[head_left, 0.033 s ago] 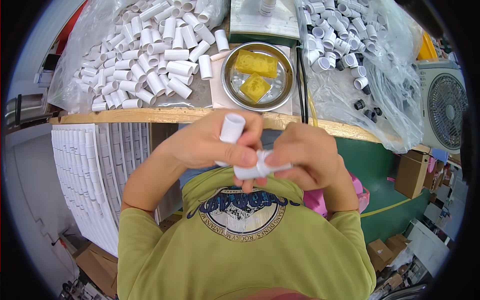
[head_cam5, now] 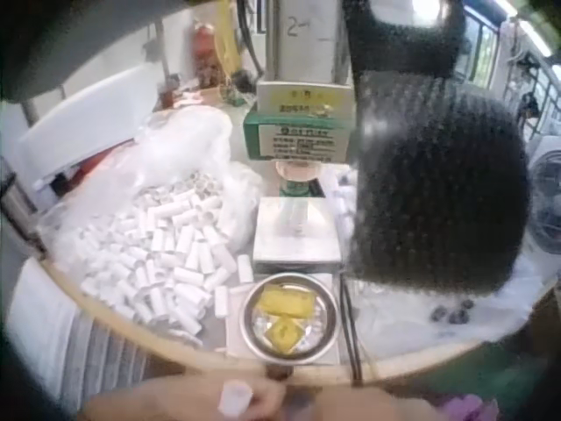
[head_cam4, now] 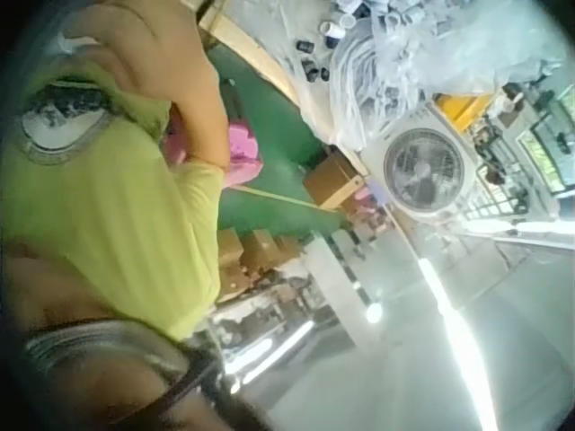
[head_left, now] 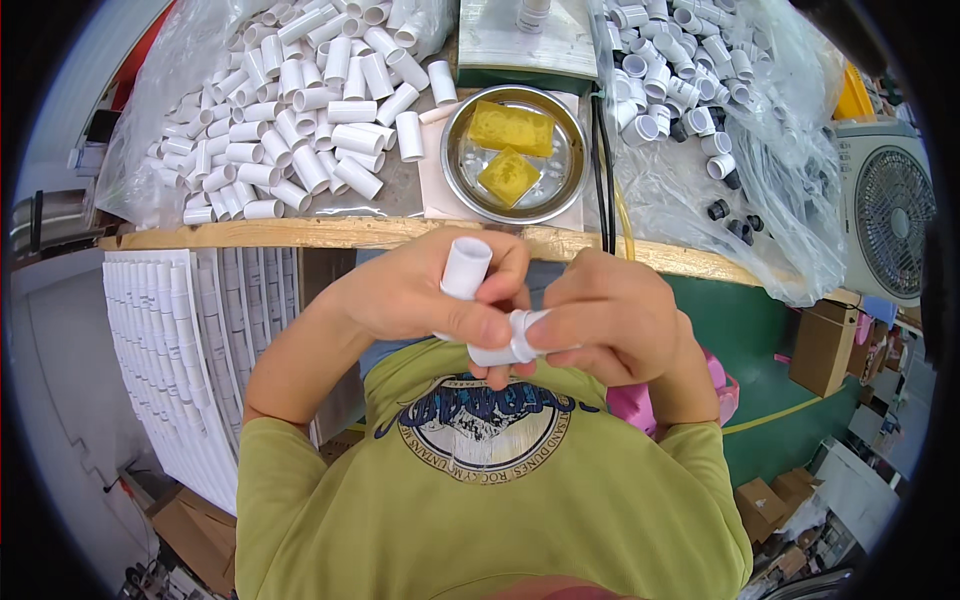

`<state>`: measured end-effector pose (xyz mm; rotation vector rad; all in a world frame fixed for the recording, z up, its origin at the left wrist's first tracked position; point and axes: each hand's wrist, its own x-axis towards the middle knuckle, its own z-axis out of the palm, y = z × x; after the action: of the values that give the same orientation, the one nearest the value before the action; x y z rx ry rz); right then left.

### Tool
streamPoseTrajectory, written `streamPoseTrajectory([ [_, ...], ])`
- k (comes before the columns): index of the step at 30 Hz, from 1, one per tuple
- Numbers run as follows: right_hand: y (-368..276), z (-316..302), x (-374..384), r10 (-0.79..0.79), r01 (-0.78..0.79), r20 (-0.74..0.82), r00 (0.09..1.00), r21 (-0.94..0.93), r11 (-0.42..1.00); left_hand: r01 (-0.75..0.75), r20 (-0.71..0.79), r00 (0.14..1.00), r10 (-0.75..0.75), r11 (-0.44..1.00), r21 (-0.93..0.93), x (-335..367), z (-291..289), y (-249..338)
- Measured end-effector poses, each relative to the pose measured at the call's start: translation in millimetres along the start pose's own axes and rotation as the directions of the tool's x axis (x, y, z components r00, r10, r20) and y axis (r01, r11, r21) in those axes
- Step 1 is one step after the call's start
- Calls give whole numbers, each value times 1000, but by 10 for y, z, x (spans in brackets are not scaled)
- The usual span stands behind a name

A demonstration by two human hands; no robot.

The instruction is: Dipping black inserts into glue and assembling them into white plastic tubes.

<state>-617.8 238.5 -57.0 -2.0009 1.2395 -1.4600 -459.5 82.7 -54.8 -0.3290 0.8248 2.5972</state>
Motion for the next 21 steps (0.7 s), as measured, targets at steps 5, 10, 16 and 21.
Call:
streamPoseTrajectory([
  [5,-17,113,-116,481,-457,-210,851,156,876,-275,154,725,671,78,958,135,89,-94],
  [10,199,-59,-114,539,-567,-404,739,60,822,-69,123,488,864,-102,992,308,-53,-2],
  [16,644,-430,-291,545,-663,-380,747,-469,583,400,46,322,946,-180,899,447,-771,771],
  [21,607,-396,-275,532,-689,-439,724,-468,553,700,-72,417,906,-270,661,631,-691,768],
])
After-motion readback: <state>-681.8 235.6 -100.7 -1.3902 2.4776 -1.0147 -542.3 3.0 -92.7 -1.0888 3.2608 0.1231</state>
